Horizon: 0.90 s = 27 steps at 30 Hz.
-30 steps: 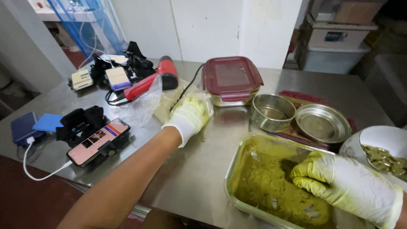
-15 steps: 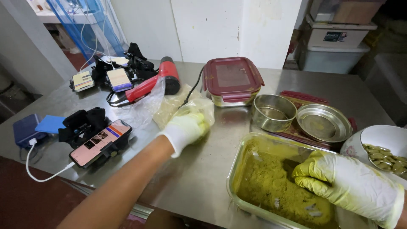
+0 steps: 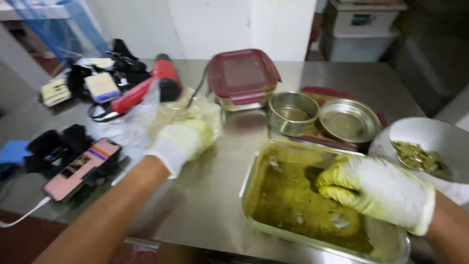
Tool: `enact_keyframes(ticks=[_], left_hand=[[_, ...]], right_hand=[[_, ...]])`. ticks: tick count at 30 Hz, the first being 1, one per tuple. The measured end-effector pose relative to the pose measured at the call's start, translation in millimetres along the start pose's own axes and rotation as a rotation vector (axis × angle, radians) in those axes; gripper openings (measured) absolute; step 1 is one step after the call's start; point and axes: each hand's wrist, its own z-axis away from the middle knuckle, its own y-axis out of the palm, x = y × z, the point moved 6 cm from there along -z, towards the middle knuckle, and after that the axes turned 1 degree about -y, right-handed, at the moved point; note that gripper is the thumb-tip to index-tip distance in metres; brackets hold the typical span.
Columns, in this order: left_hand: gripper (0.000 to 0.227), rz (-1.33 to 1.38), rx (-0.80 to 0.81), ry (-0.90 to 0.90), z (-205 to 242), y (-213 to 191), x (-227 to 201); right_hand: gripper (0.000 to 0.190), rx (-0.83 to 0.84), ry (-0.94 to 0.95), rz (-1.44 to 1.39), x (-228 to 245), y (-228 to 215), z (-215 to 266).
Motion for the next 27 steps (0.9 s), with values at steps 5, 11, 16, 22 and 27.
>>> enact_keyframes(ticks=[5, 11, 16, 22, 27], left_hand=[[0.047, 0.531, -0.064, -0.241, 5, -5, -31], [0.067, -0.994, 0.07, 0.12, -6, -34, -37], [0.031, -0.896, 0.002, 1.151, 59, 1, -94], [0.056, -0.716, 0.676, 0.537, 66, 142, -131], [0.031, -0.552, 0.651, 0.666, 61, 180, -115]], right_hand=[[0.03, -0.004, 0.09, 0.026, -6, -3, 6], [0.031, -0.106, -0.052, 0.006, -7, -2, 6], [0.031, -0.097, 0.007, 0.015, -7, -4, 5], [0.028, -0.143, -0.054, -0.055, -5, -6, -1], [0.029, -0.139, -0.019, -0.076, -9, -7, 0]])
